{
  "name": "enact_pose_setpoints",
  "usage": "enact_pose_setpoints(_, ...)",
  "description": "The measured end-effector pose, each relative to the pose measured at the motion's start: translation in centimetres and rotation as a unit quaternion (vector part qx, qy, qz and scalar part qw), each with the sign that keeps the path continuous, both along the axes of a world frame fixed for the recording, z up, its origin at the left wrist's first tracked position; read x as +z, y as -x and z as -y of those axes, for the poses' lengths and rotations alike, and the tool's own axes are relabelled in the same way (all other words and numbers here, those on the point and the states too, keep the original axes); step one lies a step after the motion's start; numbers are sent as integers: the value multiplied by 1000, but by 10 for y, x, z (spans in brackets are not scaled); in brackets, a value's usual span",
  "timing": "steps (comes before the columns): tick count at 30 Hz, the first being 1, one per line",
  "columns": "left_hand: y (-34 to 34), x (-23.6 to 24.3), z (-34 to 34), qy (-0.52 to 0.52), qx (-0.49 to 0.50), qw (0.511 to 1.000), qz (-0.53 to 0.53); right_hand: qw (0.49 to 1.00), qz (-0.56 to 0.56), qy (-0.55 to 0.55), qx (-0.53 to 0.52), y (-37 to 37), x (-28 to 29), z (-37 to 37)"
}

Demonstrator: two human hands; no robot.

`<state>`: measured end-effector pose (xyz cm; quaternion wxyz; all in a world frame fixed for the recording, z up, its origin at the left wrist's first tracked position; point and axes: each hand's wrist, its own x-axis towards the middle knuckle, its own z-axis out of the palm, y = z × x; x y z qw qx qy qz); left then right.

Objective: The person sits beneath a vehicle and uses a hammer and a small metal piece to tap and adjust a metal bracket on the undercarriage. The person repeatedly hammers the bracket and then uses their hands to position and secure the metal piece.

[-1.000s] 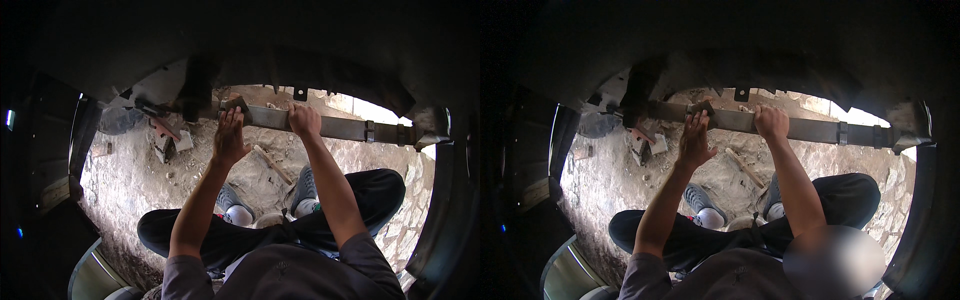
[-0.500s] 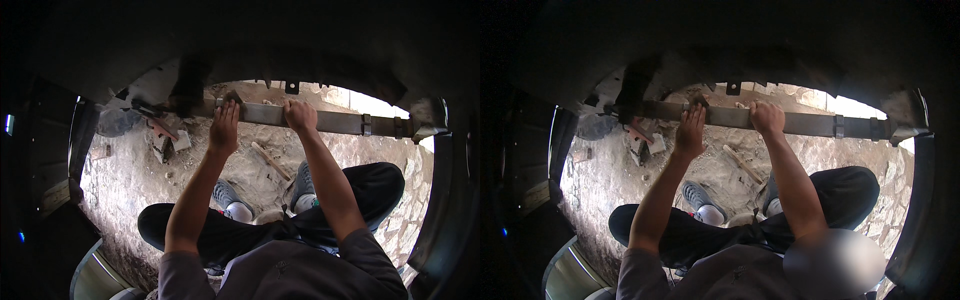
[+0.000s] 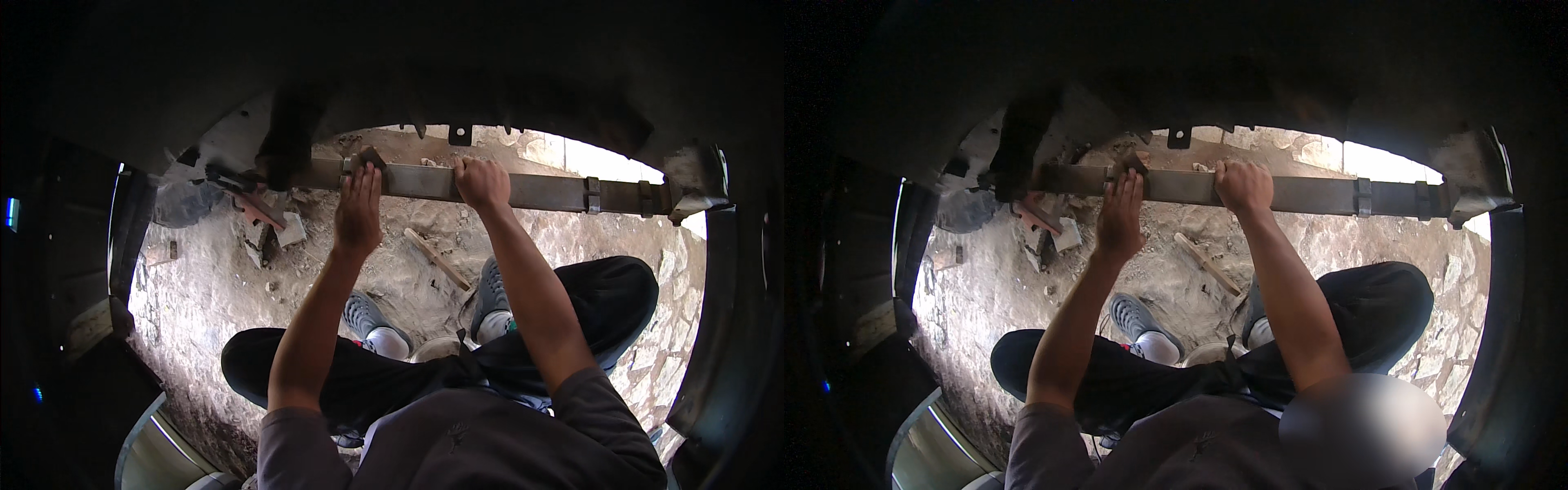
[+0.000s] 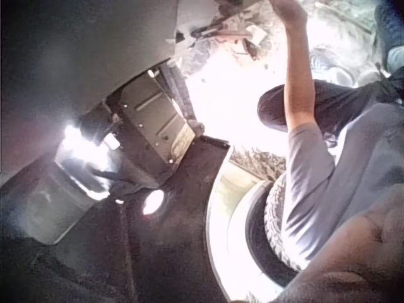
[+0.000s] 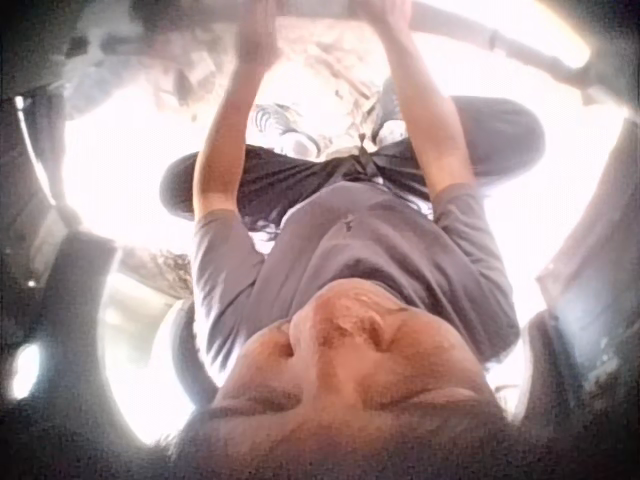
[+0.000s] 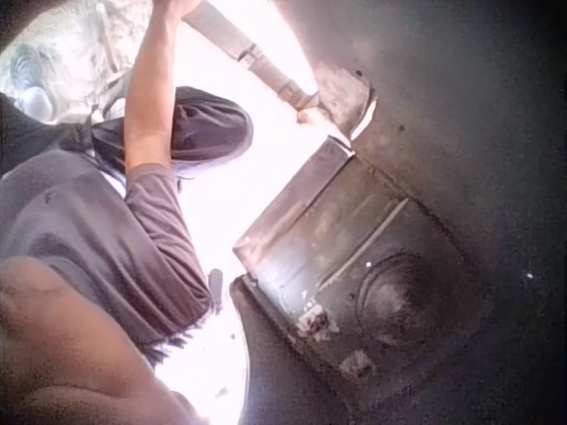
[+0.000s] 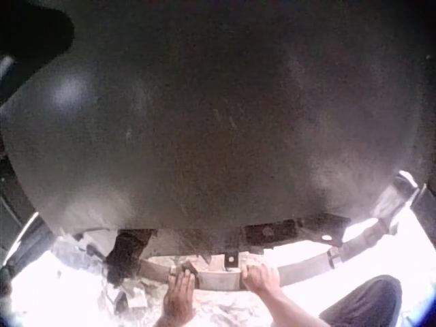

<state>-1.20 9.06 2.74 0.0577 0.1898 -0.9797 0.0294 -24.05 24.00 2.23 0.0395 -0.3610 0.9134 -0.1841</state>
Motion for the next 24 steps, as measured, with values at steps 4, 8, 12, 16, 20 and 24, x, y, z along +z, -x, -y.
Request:
enact_pose_setpoints(4, 21, -10, 11, 12, 30, 999, -22, 1000, 11, -16, -1, -4, 0, 2)
enact_pose_setpoints(8, 2, -5, -15, -16, 6, 1000, 12, 1000, 18, -17, -8, 4, 0, -2)
enact_pose_setpoints(12, -11, -16, -11, 34, -9, 999, -6, 1000, 14, -17, -15, -2, 4, 1)
enact_pose_setpoints(16, 21, -22, 24, 46, 10, 998, -39, 1000, 14, -19, -12, -7, 4, 6)
enact_pose_setpoints(20, 26, -12, 9, 16, 13, 999, -34, 1000, 5, -9, -4, 3, -1, 1)
enact_pose_setpoints(24, -10, -13, -17, 8, -8, 1000, -24, 999, 19, -19, -22, -1, 3, 0)
